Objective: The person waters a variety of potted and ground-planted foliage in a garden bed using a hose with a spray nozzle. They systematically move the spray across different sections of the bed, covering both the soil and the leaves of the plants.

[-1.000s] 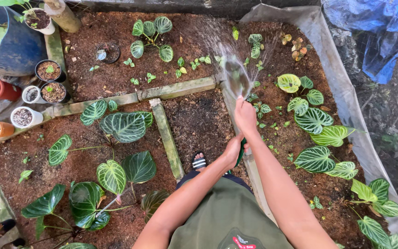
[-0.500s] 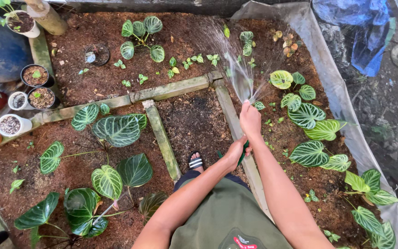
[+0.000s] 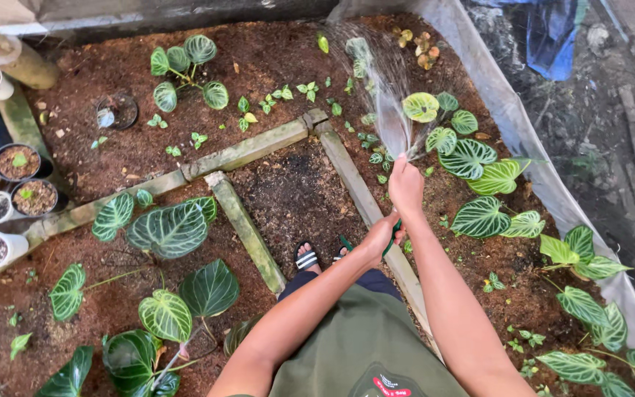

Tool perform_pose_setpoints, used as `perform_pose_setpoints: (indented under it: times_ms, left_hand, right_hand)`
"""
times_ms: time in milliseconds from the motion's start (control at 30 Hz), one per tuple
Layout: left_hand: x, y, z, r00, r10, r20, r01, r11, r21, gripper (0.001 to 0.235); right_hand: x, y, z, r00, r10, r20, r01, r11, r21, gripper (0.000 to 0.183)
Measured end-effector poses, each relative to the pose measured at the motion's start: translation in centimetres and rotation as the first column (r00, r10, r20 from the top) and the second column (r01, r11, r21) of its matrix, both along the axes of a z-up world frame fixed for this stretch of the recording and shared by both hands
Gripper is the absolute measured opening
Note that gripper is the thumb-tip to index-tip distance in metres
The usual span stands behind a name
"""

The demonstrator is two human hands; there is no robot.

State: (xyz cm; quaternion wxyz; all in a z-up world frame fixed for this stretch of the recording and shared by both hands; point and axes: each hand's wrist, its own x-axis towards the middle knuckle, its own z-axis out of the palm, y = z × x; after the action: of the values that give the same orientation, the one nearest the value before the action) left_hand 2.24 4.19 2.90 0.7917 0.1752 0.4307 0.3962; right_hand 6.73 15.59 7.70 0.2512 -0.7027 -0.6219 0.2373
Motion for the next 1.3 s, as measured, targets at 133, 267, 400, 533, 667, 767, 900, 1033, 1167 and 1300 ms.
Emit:
perform_pose_setpoints:
  times_ms: [133,267,400,533,667,767,900,1033,1167,1300]
  left_hand:
    - [0.8,0.3,0.5,0.999,-0.031,0.013,0.031,0.999,0.011,0.050]
    - [1.5,0.8,1.1,0.998,-0.059,0.015,0.058,0.998,0.028,0.052]
    - [2.6,1.5,1.6,0.996,-0.083,0.017,0.083,0.996,0.011,0.051]
    - [4.1,2.2,1.4,0.994,-0.108,-0.004,0.108,0.994,0.017,0.050]
    - [6.0,3.4,0.9,0.992,-0.126,-0.024,0.126,0.992,-0.002,0.048]
    - [6.9,4.4,0.1,0.988,-0.150,-0.037,0.151,0.989,0.013,0.049]
    - [7.9,4.8,-0.7,0.984,-0.179,-0.024,0.180,0.983,0.030,0.050]
    - [9.3,5.0,-1.0,0.983,-0.182,-0.001,0.182,0.983,0.020,0.048]
    - [9.7,4.8,-1.2,0.980,-0.198,-0.021,0.198,0.980,0.021,0.049]
    - [9.6,5.1,-1.2,0.979,-0.204,0.016,0.204,0.979,0.016,0.049]
  right_hand:
    - [1.3,0.1,0.4,0.998,-0.053,-0.034,0.051,0.998,-0.039,0.064]
    - [2.5,0.6,1.3,0.995,-0.082,-0.056,0.079,0.996,-0.051,0.063]
    - [3.8,0.9,1.6,0.993,-0.102,-0.064,0.096,0.991,-0.095,0.064]
    - [5.6,1.6,1.3,0.990,-0.127,-0.067,0.121,0.989,-0.084,0.065]
    - [7.8,2.7,1.0,0.986,-0.149,-0.070,0.143,0.986,-0.087,0.065]
    - [8.8,3.5,0.5,0.979,-0.176,-0.101,0.168,0.983,-0.078,0.065]
    - [10.2,3.8,-0.1,0.970,-0.216,-0.110,0.204,0.973,-0.110,0.067]
    - [11.6,3.8,-0.3,0.973,-0.203,-0.106,0.199,0.979,-0.053,0.066]
    - [12.3,3.7,-0.6,0.971,-0.207,-0.118,0.204,0.978,-0.043,0.065]
    - [12.5,3.8,-0.5,0.962,-0.222,-0.158,0.215,0.975,-0.056,0.063]
